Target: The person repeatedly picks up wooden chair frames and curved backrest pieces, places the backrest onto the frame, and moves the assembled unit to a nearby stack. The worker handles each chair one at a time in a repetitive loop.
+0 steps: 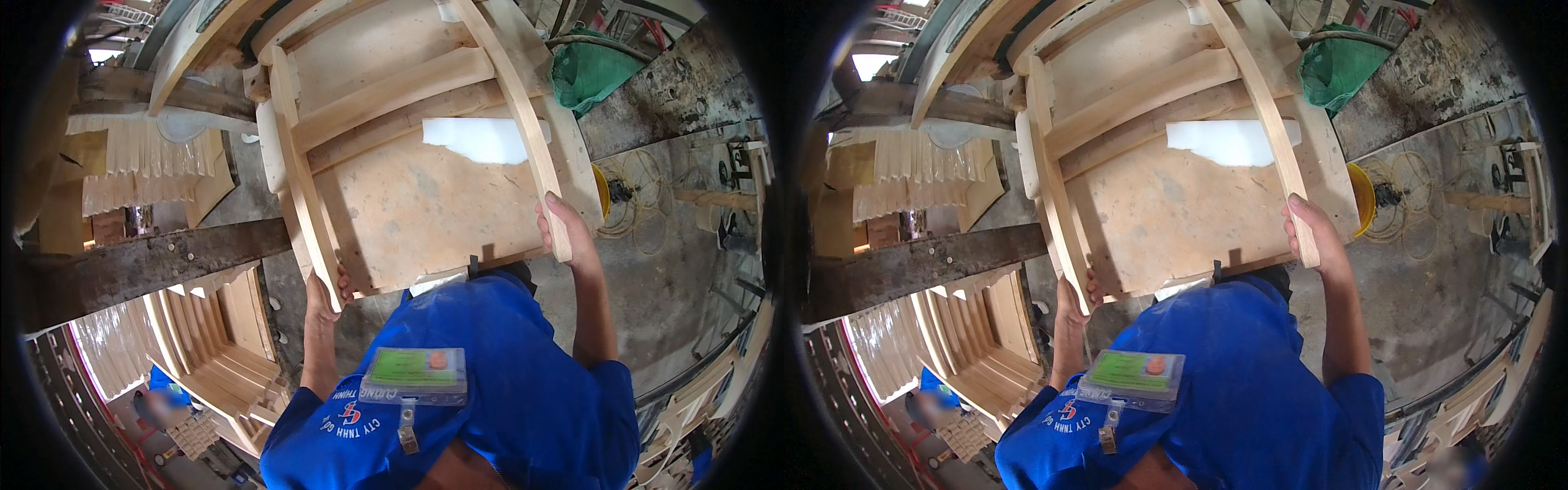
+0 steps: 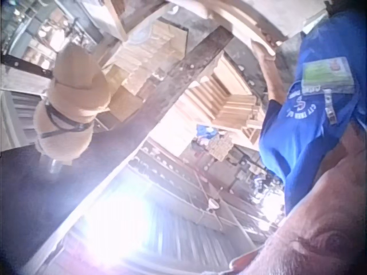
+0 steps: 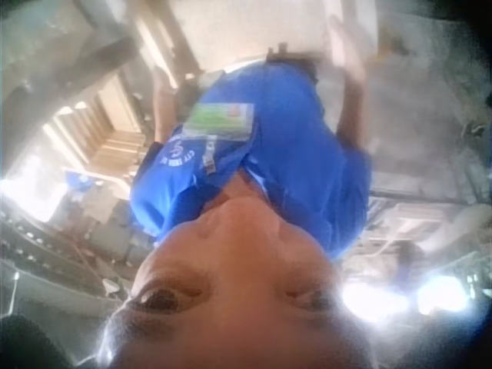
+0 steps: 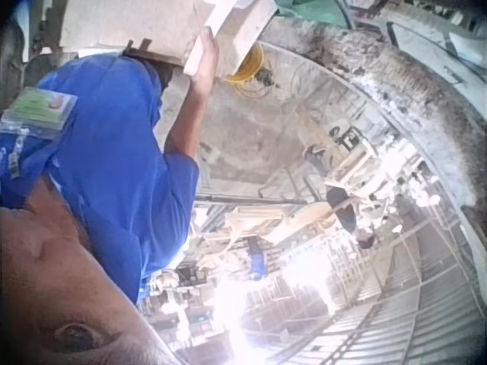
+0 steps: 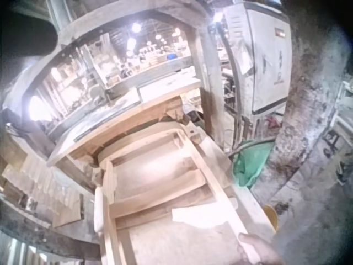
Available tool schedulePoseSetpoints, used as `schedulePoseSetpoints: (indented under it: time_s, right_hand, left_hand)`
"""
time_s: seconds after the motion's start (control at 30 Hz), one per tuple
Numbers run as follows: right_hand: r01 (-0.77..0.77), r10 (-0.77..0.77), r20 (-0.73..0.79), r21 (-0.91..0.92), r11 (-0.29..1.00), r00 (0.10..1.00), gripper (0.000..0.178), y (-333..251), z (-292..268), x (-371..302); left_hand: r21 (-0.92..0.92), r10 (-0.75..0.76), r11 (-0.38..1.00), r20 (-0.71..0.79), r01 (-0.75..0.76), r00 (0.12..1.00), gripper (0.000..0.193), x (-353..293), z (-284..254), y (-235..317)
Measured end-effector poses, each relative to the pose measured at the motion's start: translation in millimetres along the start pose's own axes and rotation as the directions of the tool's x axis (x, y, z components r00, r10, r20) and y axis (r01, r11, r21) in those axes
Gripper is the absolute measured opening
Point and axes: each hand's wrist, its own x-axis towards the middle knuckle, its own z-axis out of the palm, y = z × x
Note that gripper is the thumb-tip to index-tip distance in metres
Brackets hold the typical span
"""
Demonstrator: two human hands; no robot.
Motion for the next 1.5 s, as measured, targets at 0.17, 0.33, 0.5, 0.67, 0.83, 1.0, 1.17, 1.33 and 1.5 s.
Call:
schedulePoseSetpoints:
  time_s: [0.17,0.33,0.5,0.67,0.83,1.0,1.17,1.33,1.5]
  right_hand:
    - [-0.036,0.036,-0.012,0.027,0.999,0.999,0.043,0,2,-2]
    - [0.002,-0.002,-0.025,0.010,1.000,1.000,0.046,-6,8,-4]
    - [0.021,-0.021,-0.008,0.001,1.000,1.000,0.043,-5,8,-4]
    - [0.007,-0.007,-0.025,-0.006,1.000,1.000,0.042,-4,10,-6]
    - [0.004,-0.004,-0.005,0.014,1.000,1.000,0.042,-3,5,-2]
    - [-0.024,0.025,-0.027,0.041,0.999,0.999,0.043,2,2,-1]
    - [-0.018,0.020,-0.033,0.042,0.999,0.999,0.046,4,3,-4]
    - [-0.027,0.027,-0.011,0.035,0.999,1.000,0.049,1,3,-4]
    - [-0.001,0.000,0.035,0.038,0.999,0.999,0.050,8,0,-9]
  left_hand:
    - [0.023,-0.004,1.000,-0.018,0.005,1.000,0.045,-1,-2,5]
    - [0.023,0.004,1.000,-0.026,-0.003,1.000,0.048,0,-3,2]
    - [0.006,-0.005,1.000,-0.018,0.005,1.000,0.046,-4,-9,4]
    - [0.032,-0.019,0.999,-0.072,0.021,0.997,0.047,-10,-3,7]
    - [0.003,-0.021,1.000,0.015,0.021,1.000,0.049,-6,-4,5]
    - [0.023,-0.003,1.000,0.018,0.003,1.000,0.047,-1,-7,2]
    - [0.007,-0.006,1.000,0.038,0.006,0.999,0.044,0,-10,-1]
    - [-0.009,0.039,0.999,0.044,-0.039,0.998,0.043,-1,-11,-1]
    - [0.028,0.053,0.998,0.068,-0.055,0.996,0.040,-13,-11,4]
